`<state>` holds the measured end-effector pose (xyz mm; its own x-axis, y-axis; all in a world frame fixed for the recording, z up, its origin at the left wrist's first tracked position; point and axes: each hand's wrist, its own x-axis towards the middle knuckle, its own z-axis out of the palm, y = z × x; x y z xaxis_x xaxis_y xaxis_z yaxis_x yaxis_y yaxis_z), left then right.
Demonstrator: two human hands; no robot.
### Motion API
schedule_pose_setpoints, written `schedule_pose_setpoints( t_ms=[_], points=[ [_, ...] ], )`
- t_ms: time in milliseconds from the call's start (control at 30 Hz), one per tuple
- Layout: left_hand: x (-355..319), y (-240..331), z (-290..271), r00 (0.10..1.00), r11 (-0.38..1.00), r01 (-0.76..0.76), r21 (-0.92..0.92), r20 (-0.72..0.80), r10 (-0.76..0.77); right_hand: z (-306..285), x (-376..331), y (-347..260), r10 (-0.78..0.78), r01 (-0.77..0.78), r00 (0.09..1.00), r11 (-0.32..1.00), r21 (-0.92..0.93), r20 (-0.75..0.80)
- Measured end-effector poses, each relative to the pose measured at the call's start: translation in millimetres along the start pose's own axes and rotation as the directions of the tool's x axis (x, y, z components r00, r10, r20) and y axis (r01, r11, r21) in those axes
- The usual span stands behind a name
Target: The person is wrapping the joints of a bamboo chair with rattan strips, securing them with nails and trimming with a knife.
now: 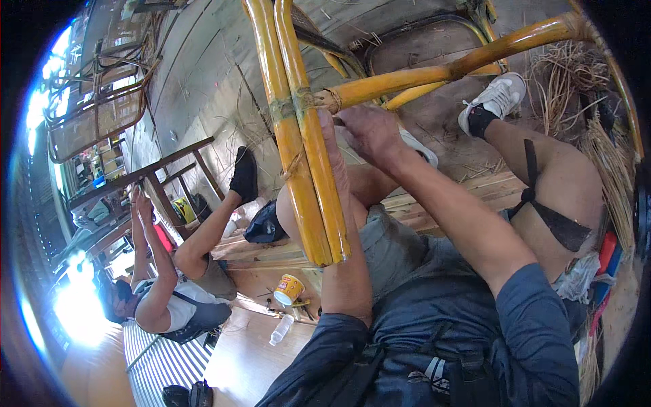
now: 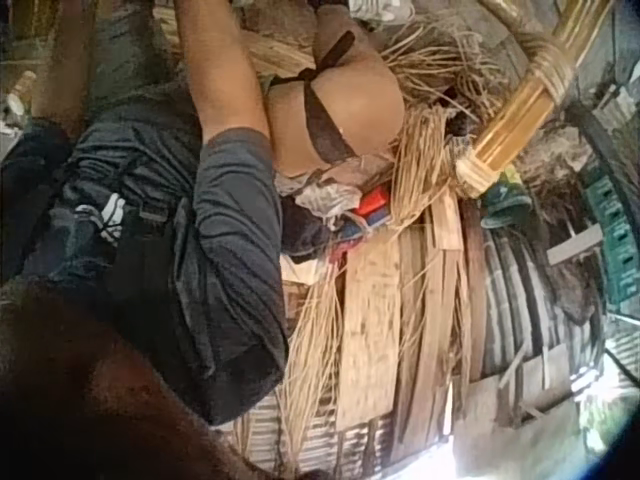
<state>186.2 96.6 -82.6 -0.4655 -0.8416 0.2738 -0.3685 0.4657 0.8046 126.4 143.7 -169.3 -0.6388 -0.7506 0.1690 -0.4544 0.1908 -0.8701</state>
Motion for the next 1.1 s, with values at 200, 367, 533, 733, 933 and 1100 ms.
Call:
schedule_pose_setpoints(
  t_ms=[200,367,533,733,933,1100],
  points=[
    [-13.1,3.4,23.1,0.984,0.946,0.177,-0.273,0.074,-0.163,20.4,-17.8,82.2,0.483,-0.404,0.835,0.864,-0.301,0.265],
    [-7.1,3.9,3.6,0.939,0.772,0.327,-0.545,0.1,-0.328,-54.7,-5.8,-2.9,0.341,-0.305,0.845,0.94,-0.152,0.413],
    [-38.9,15.8,-12.9,0.972,0.837,0.228,-0.498,0.069,-0.224,-136.9,16.3,-27.8,0.286,-0.519,0.766,0.804,0.29,0.577],
    [-20.3,21.4,-15.9,0.973,0.888,0.23,-0.399,0.1,-0.207,-127.3,64.1,-38.6,0.195,-0.345,0.853,0.907,0.244,0.483],
    [-6.3,23.9,-26.2,0.965,0.924,0.249,-0.289,0.151,-0.212,-135.2,80.3,-61.3,0.139,-0.23,0.822,0.968,0.099,0.553],
    [5.2,26.2,-8.3,0.955,0.94,0.26,-0.219,0.206,-0.216,-128.2,57.4,-70.0,-0.011,0.033,0.967,0.996,-0.085,0.255]
  ],
)
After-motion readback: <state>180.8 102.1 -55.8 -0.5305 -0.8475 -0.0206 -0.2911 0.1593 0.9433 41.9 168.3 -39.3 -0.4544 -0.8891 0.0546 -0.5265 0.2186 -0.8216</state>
